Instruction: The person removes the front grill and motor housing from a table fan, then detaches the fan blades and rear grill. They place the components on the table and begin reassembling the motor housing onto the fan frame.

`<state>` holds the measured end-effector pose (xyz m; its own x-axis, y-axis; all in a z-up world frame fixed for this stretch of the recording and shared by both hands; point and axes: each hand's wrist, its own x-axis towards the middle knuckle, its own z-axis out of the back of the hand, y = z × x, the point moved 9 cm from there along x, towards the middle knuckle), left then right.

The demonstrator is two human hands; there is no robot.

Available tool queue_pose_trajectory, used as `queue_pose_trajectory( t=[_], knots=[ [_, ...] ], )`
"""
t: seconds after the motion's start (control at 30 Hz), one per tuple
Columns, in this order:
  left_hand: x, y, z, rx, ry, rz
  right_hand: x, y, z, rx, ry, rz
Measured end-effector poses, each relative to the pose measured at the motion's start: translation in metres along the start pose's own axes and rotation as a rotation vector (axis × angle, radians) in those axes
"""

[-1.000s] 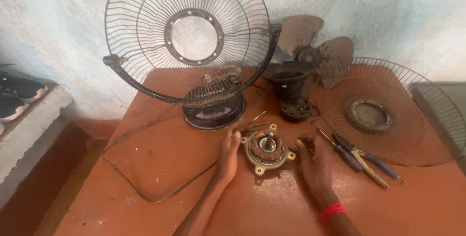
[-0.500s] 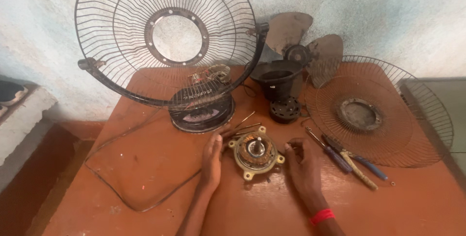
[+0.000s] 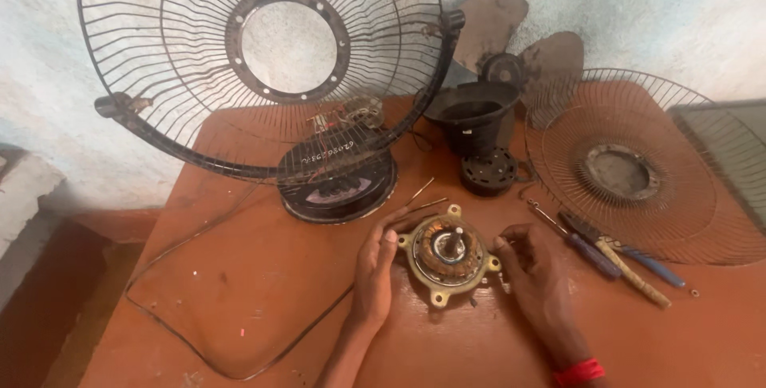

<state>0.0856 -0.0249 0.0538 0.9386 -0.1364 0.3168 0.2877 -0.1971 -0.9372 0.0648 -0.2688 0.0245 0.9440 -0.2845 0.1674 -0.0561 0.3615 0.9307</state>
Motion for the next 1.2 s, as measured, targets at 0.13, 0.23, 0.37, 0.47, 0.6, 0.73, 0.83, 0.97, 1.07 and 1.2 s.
queue_pose_trajectory(
  t=[0.13,0.23,0.37,0.47,0.6,0.73,0.83,0.97,1.07,1.2],
  knots=[
    [0.001,-0.002,0.002,0.010,-0.009,0.034,0.001,0.002,-0.001,-0.011,-0.006,-0.010],
    [0.000,-0.002,0.004,0.089,-0.013,0.035,0.002,0.002,-0.001,-0.008,0.006,0.017],
    [0.000,0.002,0.002,0.098,0.003,0.050,0.003,0.002,-0.002,-0.012,0.014,0.053],
    [0.002,0.002,0.003,0.073,0.005,0.032,0.004,-0.001,-0.004,0.006,0.044,-0.022],
    [-0.001,0.002,0.006,0.056,-0.022,-0.012,-0.002,0.009,-0.002,-0.029,0.075,0.027],
    [0.000,0.004,0.004,0.033,0.000,-0.044,0.000,0.017,0.001,0.019,0.064,0.091],
    [-0.001,0.008,0.001,-0.076,0.038,-0.022,0.000,0.017,0.002,0.062,0.056,0.116],
    [-0.002,0.008,0.000,-0.074,0.051,0.004,0.000,0.014,0.004,0.115,0.056,0.115],
    [0.000,0.006,-0.001,-0.055,0.073,0.012,0.001,0.010,0.003,0.117,0.048,0.069],
    [0.000,0.010,-0.001,-0.089,0.076,0.051,0.003,0.009,0.000,0.128,0.068,0.065]
  ],
)
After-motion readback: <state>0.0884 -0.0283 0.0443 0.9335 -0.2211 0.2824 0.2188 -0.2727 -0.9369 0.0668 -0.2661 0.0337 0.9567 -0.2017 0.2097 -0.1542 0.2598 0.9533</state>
